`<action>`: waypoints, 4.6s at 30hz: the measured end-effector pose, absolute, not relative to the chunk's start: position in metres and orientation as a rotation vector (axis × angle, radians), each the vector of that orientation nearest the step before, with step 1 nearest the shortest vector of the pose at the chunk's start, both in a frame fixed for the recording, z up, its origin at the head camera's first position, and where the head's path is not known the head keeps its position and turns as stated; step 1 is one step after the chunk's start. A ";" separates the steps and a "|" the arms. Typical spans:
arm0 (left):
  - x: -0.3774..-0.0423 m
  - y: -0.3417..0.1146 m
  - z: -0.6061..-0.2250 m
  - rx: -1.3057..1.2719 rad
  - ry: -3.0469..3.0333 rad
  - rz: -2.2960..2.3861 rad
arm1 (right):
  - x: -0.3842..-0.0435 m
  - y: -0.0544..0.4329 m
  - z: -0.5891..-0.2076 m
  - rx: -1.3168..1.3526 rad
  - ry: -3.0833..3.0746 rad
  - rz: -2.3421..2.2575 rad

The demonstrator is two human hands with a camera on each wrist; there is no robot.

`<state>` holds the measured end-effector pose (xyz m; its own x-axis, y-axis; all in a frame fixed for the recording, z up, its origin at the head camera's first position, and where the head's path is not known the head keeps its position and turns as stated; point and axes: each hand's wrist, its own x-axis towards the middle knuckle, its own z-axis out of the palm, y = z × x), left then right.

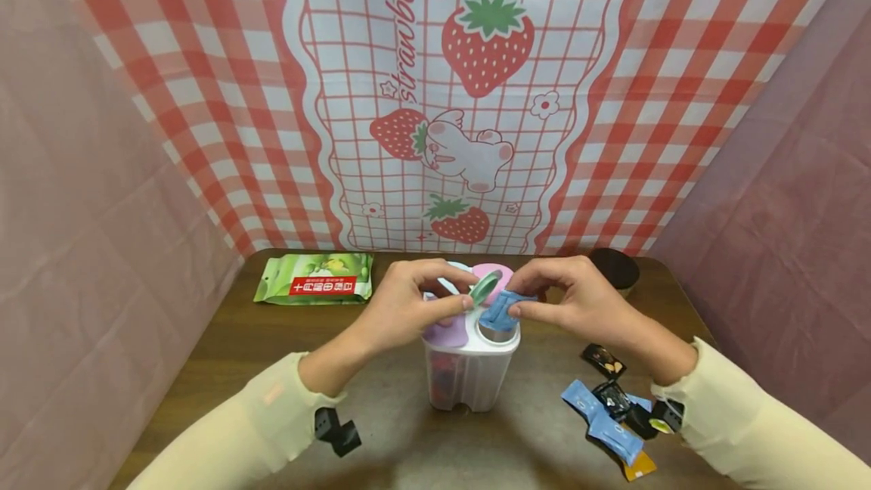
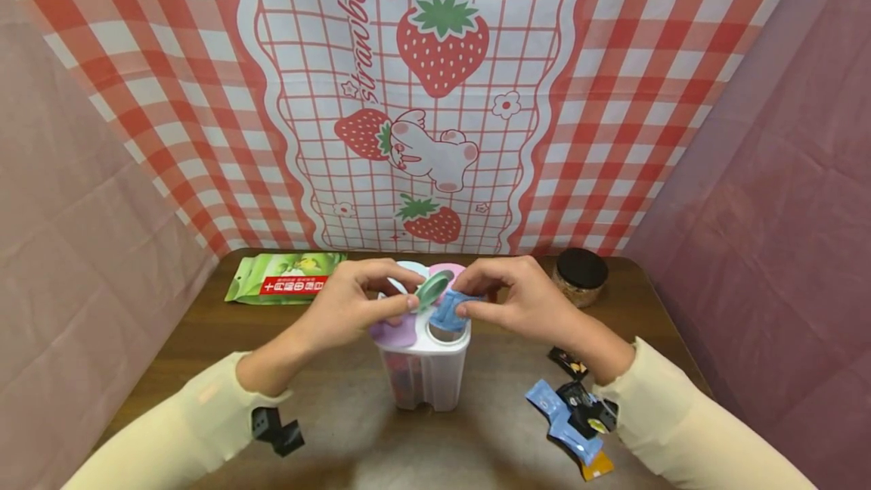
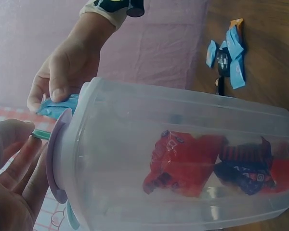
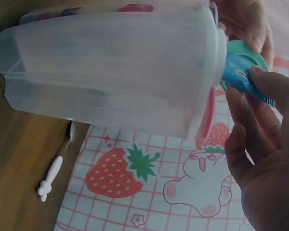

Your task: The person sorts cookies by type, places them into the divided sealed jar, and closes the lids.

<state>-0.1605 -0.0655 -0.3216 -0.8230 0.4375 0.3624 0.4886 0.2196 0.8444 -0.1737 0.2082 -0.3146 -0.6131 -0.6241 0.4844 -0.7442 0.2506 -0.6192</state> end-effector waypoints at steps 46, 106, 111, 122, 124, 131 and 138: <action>-0.160 -0.066 -0.322 -0.886 -2.417 -1.749 | -0.187 0.293 -0.377 0.943 -2.723 1.097; -0.158 -0.068 -0.319 -0.873 -2.453 -1.743 | -0.204 0.376 -0.496 0.505 -3.095 0.947; -0.158 -0.068 -0.319 -0.886 -2.455 -1.705 | -0.205 0.374 -0.488 0.490 -3.064 0.973; -0.160 -0.070 -0.322 -0.912 -2.427 -1.650 | -0.207 0.352 -0.451 0.482 -2.984 1.064; -0.159 -0.070 -0.322 -0.913 -2.429 -1.642 | -0.208 0.346 -0.442 0.507 -2.951 1.085; -0.159 -0.069 -0.322 -0.909 -2.426 -1.638 | -0.207 0.320 -0.399 0.622 -2.811 1.153; -0.160 -0.068 -0.322 -0.901 -2.423 -1.663 | -0.196 0.292 -0.354 0.677 -2.684 1.229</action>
